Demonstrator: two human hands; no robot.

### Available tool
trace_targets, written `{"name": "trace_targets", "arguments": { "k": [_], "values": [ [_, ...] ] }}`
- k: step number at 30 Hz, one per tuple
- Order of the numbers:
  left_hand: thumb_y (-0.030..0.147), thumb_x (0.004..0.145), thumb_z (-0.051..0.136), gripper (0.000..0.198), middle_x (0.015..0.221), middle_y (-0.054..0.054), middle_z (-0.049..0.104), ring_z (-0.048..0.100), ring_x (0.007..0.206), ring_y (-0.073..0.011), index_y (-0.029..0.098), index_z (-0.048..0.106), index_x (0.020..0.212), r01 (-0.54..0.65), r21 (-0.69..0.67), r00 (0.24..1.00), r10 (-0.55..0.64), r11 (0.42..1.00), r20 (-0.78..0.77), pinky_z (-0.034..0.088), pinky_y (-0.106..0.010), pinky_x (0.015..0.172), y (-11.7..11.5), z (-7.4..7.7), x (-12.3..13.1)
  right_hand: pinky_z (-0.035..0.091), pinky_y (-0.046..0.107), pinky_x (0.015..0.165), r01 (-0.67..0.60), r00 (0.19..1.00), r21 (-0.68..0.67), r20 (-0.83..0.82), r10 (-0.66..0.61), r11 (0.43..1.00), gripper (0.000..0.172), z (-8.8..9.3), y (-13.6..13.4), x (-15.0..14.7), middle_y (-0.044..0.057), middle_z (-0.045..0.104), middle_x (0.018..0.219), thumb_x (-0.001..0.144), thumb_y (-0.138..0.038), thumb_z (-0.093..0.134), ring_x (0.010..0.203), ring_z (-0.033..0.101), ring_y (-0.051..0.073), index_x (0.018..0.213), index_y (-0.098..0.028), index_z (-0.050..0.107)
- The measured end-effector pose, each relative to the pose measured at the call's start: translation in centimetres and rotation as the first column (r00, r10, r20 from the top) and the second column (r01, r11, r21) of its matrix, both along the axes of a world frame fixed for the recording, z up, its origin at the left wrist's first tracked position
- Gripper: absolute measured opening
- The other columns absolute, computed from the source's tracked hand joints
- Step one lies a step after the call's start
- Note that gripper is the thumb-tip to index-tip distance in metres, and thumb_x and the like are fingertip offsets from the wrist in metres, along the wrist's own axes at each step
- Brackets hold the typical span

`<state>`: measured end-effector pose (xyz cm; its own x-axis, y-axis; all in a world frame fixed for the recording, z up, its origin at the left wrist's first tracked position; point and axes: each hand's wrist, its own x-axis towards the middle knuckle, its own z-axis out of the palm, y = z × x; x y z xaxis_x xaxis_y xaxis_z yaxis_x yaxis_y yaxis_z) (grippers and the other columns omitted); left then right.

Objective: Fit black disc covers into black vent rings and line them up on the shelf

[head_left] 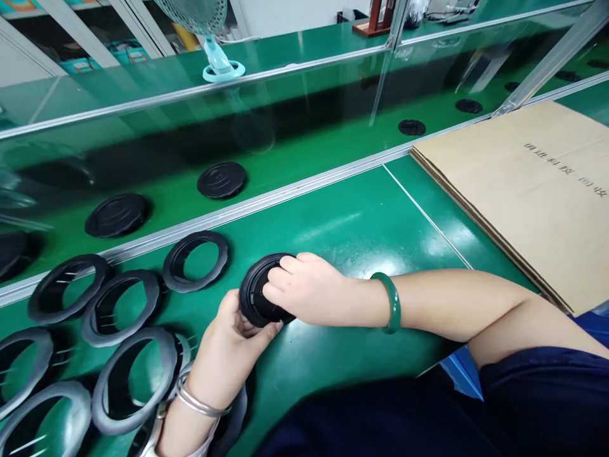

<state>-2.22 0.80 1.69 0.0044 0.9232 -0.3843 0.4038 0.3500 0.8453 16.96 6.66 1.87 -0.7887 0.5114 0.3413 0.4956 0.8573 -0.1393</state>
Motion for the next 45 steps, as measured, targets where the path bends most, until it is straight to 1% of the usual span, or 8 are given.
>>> {"name": "trace_targets", "arguments": {
  "k": [2, 5, 10, 20, 32, 37, 40, 45],
  "values": [
    [0.038, 0.061, 0.087, 0.068, 0.105, -0.006, 0.073, 0.072, 0.093, -0.0266, 0.021, 0.048, 0.115, -0.063, 0.012, 0.993, 0.062, 0.998, 0.100, 0.062, -0.039, 0.080, 0.1, 0.3, 0.2, 0.037, 0.034, 0.069, 0.049, 0.986, -0.022, -0.160, -0.052, 0.999, 0.015, -0.4, 0.7, 0.4, 0.007, 0.058, 0.093, 0.102, -0.028, 0.050, 0.086, 0.050, 0.022, 0.095, -0.017, 0.058],
    [0.034, 0.060, 0.088, 0.074, 0.115, -0.008, 0.070, 0.070, 0.104, -0.0271, 0.021, 0.048, 0.121, -0.147, 0.034, 0.967, 0.137, 0.989, 0.214, 0.060, -0.040, 0.089, 0.1, 0.8, 0.7, 0.040, 0.032, 0.078, 0.192, 0.880, -0.275, -0.377, -0.289, 0.942, 0.030, -0.9, 1.8, 0.8, 0.006, 0.057, 0.100, 0.100, -0.046, 0.056, 0.090, 0.051, 0.019, 0.104, -0.016, 0.055],
    [0.034, 0.062, 0.087, 0.074, 0.126, -0.009, 0.065, 0.064, 0.117, -0.0286, 0.023, 0.046, 0.123, -0.177, 0.031, 0.959, 0.165, 0.984, 0.228, 0.056, -0.043, 0.098, -0.1, 1.0, 1.0, 0.036, 0.027, 0.068, 0.174, 0.864, -0.624, -0.274, -0.423, 0.761, 0.030, -1.6, 2.9, 0.6, -0.001, 0.054, 0.082, 0.099, -0.043, 0.059, 0.076, 0.049, 0.015, 0.084, -0.018, 0.053],
    [0.053, 0.082, 0.069, 0.054, 0.118, -0.009, 0.066, 0.069, 0.100, -0.0287, 0.023, 0.048, 0.122, -0.088, 0.061, 0.995, 0.084, 0.994, 0.056, 0.063, -0.040, 0.073, 0.3, 0.1, -0.5, 0.033, 0.026, 0.065, 0.041, 0.776, -0.762, -0.383, -0.500, 0.646, 0.035, -2.1, 2.2, -0.2, -0.005, 0.047, 0.079, 0.086, -0.038, 0.074, 0.074, 0.046, 0.014, 0.077, -0.020, 0.046],
    [0.063, 0.080, 0.064, 0.054, 0.097, -0.006, 0.071, 0.072, 0.069, -0.0256, 0.022, 0.050, 0.113, -0.031, 0.056, 0.995, 0.037, 0.998, -0.098, 0.060, -0.041, 0.069, 0.6, 0.1, -0.2, 0.029, 0.025, 0.059, 0.021, 0.687, -0.759, -0.462, -0.561, 0.651, 0.041, -2.8, 2.3, -0.8, -0.008, 0.042, 0.070, 0.078, -0.031, 0.079, 0.065, 0.040, 0.012, 0.069, -0.020, 0.041],
    [0.061, 0.082, 0.063, 0.056, 0.111, -0.008, 0.069, 0.070, 0.090, -0.0267, 0.023, 0.051, 0.120, -0.062, 0.128, 0.992, 0.075, 0.990, -0.101, 0.059, -0.039, 0.075, 0.9, 0.0, -0.5, 0.041, 0.027, 0.068, -0.089, 0.755, -0.821, -0.425, -0.499, 0.564, 0.033, -2.4, 2.5, -0.3, -0.003, 0.059, 0.088, 0.080, -0.041, 0.078, 0.080, 0.055, 0.017, 0.090, -0.020, 0.055],
    [0.059, 0.083, 0.062, 0.056, 0.119, -0.009, 0.067, 0.065, 0.108, -0.0277, 0.023, 0.051, 0.124, -0.059, 0.194, 0.982, 0.092, 0.979, -0.167, 0.054, -0.040, 0.090, 1.1, -0.1, -0.9, 0.048, 0.033, 0.081, -0.222, 0.808, -0.862, -0.424, -0.409, 0.456, 0.053, -2.6, 2.7, -0.3, 0.003, 0.065, 0.109, 0.072, -0.039, 0.086, 0.099, 0.062, 0.022, 0.112, -0.021, 0.056],
    [0.059, 0.086, 0.059, 0.051, 0.115, -0.008, 0.068, 0.063, 0.111, -0.0278, 0.022, 0.052, 0.121, -0.022, 0.179, 0.980, 0.057, 0.984, -0.188, 0.050, -0.041, 0.094, 1.1, -0.3, -0.9, 0.050, 0.033, 0.078, -0.168, 0.782, -0.894, -0.378, -0.496, 0.416, 0.043, -2.8, 2.2, -0.9, 0.000, 0.068, 0.099, 0.068, -0.025, 0.088, 0.092, 0.065, 0.022, 0.099, -0.020, 0.059]
  ]
}}
